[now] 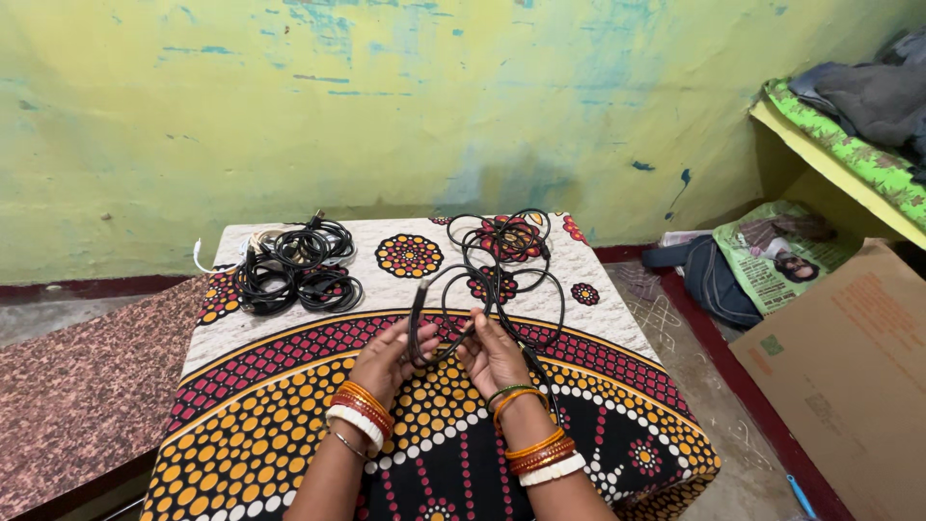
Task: The person organizes several black cables on a patterned surface by hand.
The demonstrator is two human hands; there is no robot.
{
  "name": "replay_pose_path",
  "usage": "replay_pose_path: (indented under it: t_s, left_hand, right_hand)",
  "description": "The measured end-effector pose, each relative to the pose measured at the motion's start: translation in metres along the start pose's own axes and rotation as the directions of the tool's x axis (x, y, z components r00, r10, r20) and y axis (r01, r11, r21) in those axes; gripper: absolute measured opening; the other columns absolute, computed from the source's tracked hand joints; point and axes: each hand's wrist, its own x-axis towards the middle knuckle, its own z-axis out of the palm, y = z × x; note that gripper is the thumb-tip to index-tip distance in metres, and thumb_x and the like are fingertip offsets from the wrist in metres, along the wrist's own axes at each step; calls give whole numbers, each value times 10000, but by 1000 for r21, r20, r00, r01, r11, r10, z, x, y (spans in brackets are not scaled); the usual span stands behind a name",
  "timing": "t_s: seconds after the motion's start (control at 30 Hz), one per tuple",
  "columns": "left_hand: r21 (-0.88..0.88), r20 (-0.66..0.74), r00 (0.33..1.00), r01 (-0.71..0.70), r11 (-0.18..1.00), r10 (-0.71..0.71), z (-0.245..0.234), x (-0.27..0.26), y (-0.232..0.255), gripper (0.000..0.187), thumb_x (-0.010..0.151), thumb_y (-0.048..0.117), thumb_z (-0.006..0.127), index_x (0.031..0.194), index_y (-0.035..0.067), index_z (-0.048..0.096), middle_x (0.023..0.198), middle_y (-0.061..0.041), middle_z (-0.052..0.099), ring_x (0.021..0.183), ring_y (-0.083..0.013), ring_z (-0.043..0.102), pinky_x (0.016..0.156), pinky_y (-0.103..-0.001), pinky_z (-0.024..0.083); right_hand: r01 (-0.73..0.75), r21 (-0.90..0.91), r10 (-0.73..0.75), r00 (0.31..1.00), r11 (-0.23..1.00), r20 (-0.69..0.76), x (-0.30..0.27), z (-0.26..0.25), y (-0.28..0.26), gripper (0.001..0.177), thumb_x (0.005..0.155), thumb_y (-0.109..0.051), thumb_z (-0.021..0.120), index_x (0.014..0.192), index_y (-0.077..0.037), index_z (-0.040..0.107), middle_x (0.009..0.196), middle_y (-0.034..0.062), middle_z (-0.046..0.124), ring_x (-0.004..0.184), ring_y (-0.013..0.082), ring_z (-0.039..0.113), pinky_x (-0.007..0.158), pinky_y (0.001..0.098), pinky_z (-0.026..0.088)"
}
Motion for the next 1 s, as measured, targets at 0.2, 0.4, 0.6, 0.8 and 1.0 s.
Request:
replay_pose_path:
  t_s: [0.2, 0.4, 0.6, 0.8, 1.0]
  left_hand:
    - [77, 147, 987, -78, 994, 66, 3, -7, 1, 612, 927, 95, 618, 1477, -7, 370, 1310, -174, 694, 1061, -227, 683, 895, -326, 521]
    - [311, 55, 997, -76, 947, 62, -5, 3, -13, 542, 821, -41, 727, 1290, 3, 459, 1207, -143, 751, 1047, -121, 705, 950, -272, 535]
    - [68, -51, 995, -84, 994, 87, -30, 14, -28, 204, 993, 137, 708, 1159, 32, 652, 990, -97, 729, 843, -158, 661, 762, -290, 513]
    - [-54, -31, 979, -201, 978, 199, -20, 5, -13, 168, 1043, 138, 656, 1154, 13, 654, 1062, -97, 739, 943, -165, 691, 816, -318, 557]
    - [-94, -67, 993, -103, 990, 97, 4, -9, 7, 254, 986, 175, 519, 1234, 157, 572, 1235, -73, 710, 1072, -253, 710, 824, -348, 592]
  right_hand:
    - [42, 40, -42, 999, 998, -18, 0, 1, -2, 218, 959, -233, 686, 1145, -119, 683, 873, -16, 721, 770, 102, 712, 678, 267, 624]
    - [51, 24, -50, 998, 998, -43, -4, 7, -5, 208, 948, -242, 680, 1123, -129, 678, 852, -18, 719, 756, 107, 718, 683, 279, 629]
    - [62, -113, -61, 998, 992, 9, -5, 7, 0, 220, 964, -232, 711, 1111, -69, 696, 861, 17, 705, 748, 131, 703, 675, 290, 630]
    - [-10, -465, 16, 1000, 885, 9, -10, 16, 10, 253, 942, -204, 718, 1113, -20, 738, 878, 2, 692, 760, 104, 691, 654, 264, 614]
    - [-3, -513, 20, 999, 859, 27, -10, 16, 13, 258, 944, -212, 724, 1098, -7, 751, 858, 22, 709, 750, 107, 685, 652, 254, 608]
